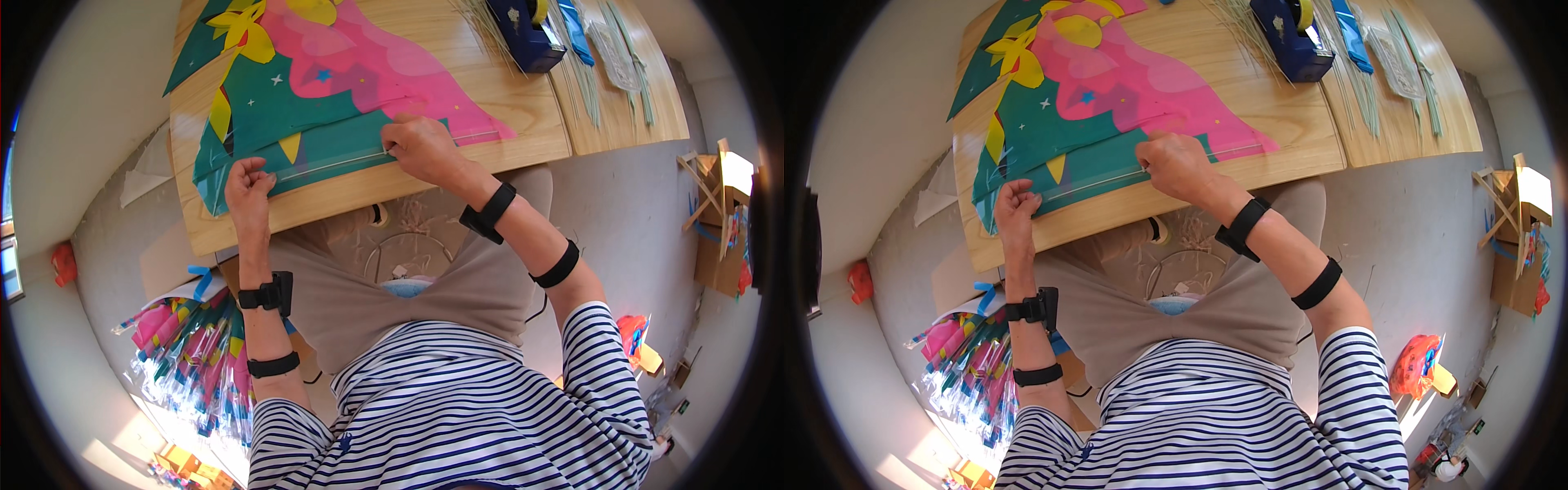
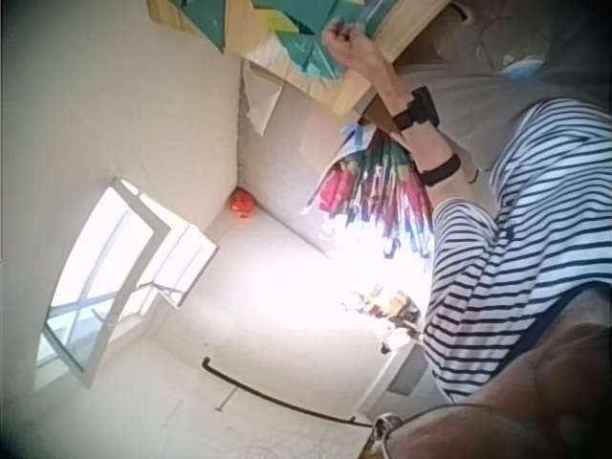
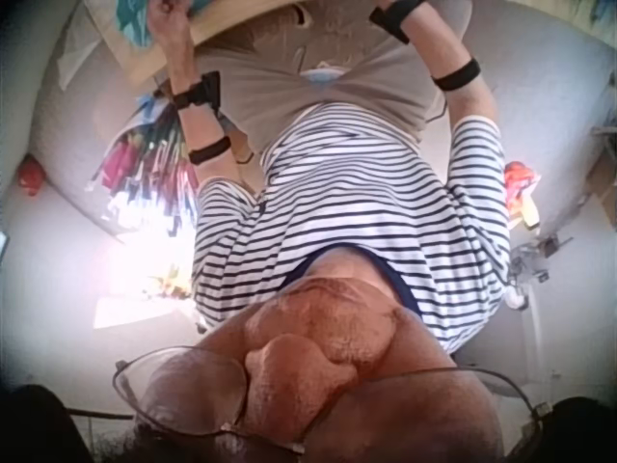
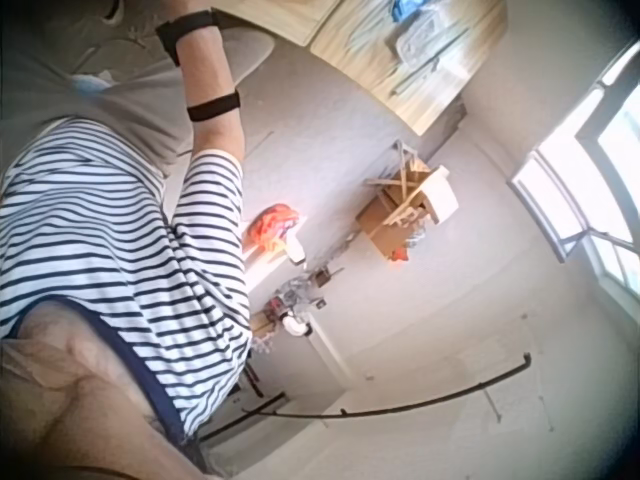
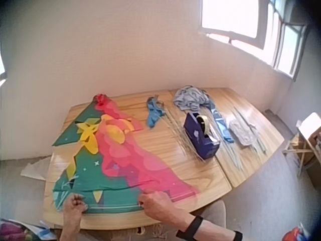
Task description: Assembling a Pikachu-themed kite by attaching sticks and ribbons with tape.
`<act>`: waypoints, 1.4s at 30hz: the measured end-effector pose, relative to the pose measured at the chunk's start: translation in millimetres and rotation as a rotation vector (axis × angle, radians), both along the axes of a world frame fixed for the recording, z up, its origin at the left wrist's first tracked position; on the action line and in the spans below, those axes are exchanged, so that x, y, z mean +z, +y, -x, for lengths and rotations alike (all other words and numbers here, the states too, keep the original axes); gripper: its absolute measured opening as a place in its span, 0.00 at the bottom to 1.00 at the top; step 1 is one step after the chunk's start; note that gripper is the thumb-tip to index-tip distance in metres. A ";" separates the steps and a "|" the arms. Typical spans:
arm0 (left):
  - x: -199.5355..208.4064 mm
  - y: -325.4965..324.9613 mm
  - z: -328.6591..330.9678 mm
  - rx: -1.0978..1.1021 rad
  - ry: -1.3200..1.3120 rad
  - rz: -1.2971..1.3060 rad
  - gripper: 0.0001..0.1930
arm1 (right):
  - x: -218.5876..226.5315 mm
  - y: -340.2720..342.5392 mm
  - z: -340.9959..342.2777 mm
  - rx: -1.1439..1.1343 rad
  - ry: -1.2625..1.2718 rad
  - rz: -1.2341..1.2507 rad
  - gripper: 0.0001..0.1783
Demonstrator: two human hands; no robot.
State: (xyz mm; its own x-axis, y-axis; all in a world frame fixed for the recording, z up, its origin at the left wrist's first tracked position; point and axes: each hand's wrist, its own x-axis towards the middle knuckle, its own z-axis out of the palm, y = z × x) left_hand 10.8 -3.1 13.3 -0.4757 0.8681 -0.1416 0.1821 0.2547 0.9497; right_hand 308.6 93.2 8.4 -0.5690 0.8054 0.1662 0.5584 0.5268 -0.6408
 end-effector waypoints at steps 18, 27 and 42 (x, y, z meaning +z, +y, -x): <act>-2.6 2.8 2.5 -0.005 0.118 0.035 0.16 | -0.5 -0.4 -25.2 -0.064 -0.064 -0.047 0.04; 3.4 6.8 -5.8 -0.027 0.233 0.021 0.14 | 4.1 0.9 -46.7 -0.092 -0.098 -0.066 0.03; 4.9 2.3 -8.4 0.014 -0.050 -0.033 0.14 | 3.0 5.8 -58.8 -0.155 0.104 -0.028 0.02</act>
